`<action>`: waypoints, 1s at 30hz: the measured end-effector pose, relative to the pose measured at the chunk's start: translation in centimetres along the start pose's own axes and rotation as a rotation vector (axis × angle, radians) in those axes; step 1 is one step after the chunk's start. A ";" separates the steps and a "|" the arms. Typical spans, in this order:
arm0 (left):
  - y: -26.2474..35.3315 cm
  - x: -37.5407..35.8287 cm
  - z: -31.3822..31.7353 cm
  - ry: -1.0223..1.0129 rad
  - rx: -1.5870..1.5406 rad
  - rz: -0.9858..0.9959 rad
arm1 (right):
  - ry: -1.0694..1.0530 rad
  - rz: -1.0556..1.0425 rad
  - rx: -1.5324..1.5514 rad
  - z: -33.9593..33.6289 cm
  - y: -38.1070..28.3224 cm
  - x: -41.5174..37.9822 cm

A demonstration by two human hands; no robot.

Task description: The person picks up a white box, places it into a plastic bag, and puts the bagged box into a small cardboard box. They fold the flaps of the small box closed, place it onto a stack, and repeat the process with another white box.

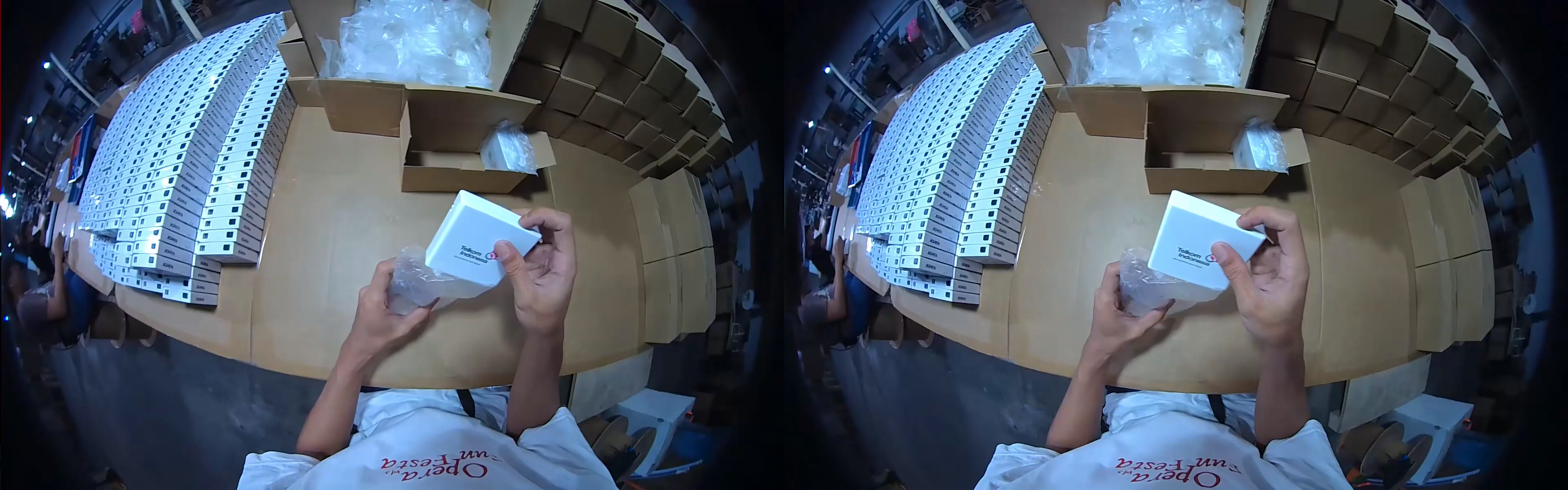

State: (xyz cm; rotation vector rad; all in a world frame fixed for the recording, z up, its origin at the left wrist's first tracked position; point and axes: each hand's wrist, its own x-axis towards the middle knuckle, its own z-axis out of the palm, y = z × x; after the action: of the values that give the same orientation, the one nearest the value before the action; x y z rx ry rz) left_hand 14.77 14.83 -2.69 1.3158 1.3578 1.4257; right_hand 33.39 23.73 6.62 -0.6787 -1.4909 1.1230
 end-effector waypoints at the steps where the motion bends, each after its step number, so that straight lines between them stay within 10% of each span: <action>1: 0.2 0.0 0.0 -0.003 0.021 -0.013 | 0.006 -0.011 -0.024 -0.1 -0.1 0.0; 22: -0.6 0.4 1.0 0.060 -0.375 -0.179 | -0.101 0.244 -0.241 1.5 3.6 2.0; 30: -1.2 0.9 0.4 0.171 -0.411 -0.166 | -0.100 0.548 0.132 -0.8 5.2 -2.2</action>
State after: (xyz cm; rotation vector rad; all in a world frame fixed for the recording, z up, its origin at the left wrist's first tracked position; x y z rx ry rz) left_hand 14.82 15.94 -3.80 0.8142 1.1678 1.6226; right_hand 33.83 24.03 0.92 -0.9831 -1.3299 1.6753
